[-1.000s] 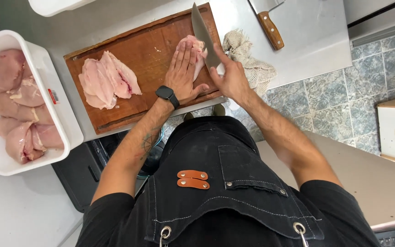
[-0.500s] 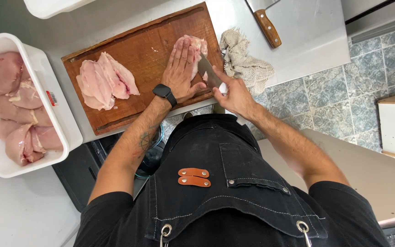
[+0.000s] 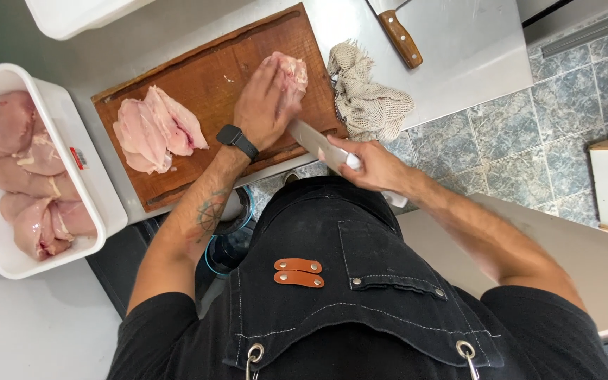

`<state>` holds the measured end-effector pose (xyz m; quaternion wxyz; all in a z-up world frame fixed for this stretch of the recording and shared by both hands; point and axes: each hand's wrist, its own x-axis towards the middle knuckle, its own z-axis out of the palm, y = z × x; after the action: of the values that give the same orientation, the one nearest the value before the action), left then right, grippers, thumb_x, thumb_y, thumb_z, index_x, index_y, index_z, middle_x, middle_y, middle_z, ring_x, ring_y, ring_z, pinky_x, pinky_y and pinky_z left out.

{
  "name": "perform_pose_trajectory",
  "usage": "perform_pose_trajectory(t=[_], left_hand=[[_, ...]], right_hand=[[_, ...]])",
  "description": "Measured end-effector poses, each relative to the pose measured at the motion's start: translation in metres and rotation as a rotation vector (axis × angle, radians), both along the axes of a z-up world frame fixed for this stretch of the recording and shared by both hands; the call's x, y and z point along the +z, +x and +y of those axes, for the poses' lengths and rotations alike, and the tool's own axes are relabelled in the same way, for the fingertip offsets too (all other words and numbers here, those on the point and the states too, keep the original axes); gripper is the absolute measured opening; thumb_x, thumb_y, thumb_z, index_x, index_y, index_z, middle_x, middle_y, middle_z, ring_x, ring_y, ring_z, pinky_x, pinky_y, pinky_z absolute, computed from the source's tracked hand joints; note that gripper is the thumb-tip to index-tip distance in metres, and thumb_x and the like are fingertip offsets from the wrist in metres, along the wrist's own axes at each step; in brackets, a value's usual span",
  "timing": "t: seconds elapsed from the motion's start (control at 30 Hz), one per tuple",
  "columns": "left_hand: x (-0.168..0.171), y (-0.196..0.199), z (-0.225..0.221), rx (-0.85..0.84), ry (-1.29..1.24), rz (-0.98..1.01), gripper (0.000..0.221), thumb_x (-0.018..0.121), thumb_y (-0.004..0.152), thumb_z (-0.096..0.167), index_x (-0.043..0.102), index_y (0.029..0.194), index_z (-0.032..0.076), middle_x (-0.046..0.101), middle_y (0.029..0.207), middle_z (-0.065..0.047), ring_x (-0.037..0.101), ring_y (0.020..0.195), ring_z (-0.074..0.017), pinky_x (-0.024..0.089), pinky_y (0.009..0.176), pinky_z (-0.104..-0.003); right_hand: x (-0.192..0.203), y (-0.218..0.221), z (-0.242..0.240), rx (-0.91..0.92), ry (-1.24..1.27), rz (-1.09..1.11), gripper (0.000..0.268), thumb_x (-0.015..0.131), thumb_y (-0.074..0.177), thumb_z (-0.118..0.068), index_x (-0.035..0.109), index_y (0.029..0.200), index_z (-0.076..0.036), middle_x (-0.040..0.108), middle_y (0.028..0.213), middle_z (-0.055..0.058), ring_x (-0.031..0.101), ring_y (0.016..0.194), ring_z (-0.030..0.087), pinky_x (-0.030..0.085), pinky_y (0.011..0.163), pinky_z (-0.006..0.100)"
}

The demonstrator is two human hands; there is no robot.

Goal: Trimming and slicing raw chicken breasts on a wooden cutting board using various knives and a cleaver.

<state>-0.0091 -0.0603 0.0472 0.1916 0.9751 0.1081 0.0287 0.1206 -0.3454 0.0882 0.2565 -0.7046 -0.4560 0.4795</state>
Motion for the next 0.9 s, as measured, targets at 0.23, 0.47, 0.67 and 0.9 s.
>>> perform_pose_trajectory(t=[0.23, 0.47, 0.67, 0.9], left_hand=[[0.013, 0.051, 0.01, 0.446, -0.186, 0.071, 0.035, 0.08, 0.1, 0.039, 0.064, 0.117, 0.013, 0.065, 0.112, -0.007, 0.063, 0.094, -0.02, 0.06, 0.083, -0.036], [-0.006, 0.046, 0.037, 0.738, -0.328, -0.048, 0.033, 0.056, 0.09, 0.006, 0.084, 0.108, 0.012, 0.086, 0.107, -0.009, 0.081, 0.098, -0.0294, 0.066, 0.084, -0.047], [0.023, 0.036, 0.029, 0.838, -0.484, 0.063, 0.025, 0.076, 0.082, 0.037, 0.078, 0.092, 0.014, 0.08, 0.091, 0.001, 0.074, 0.083, -0.0158, 0.059, 0.068, -0.037], [0.01, 0.029, 0.039, 0.864, -0.643, 0.022, 0.007, 0.077, 0.091, 0.017, 0.083, 0.09, 0.017, 0.077, 0.082, 0.005, 0.072, 0.072, -0.0095, 0.059, 0.056, -0.031]], right_hand=[[0.051, 0.045, -0.018, 0.087, -0.165, 0.253, 0.08, 0.072, 0.093, -0.001, 0.048, 0.163, -0.031, 0.054, 0.165, 0.016, 0.067, 0.052, 0.018, 0.06, 0.042, 0.027], [0.003, 0.014, 0.045, -0.402, 0.278, -0.027, 0.07, 0.062, 0.106, -0.029, 0.034, 0.169, -0.015, 0.045, 0.169, 0.018, 0.063, 0.135, 0.038, 0.057, 0.11, 0.042], [-0.022, -0.002, 0.123, -0.504, 0.359, -0.119, 0.063, 0.053, 0.11, -0.024, 0.035, 0.17, -0.016, 0.066, 0.085, 0.008, 0.045, 0.041, 0.01, 0.053, 0.039, 0.026], [-0.01, -0.013, 0.127, -0.431, 0.218, -0.219, 0.067, 0.052, 0.104, -0.025, 0.041, 0.17, -0.016, 0.06, 0.061, 0.004, 0.051, 0.047, 0.02, 0.054, 0.048, 0.04]])
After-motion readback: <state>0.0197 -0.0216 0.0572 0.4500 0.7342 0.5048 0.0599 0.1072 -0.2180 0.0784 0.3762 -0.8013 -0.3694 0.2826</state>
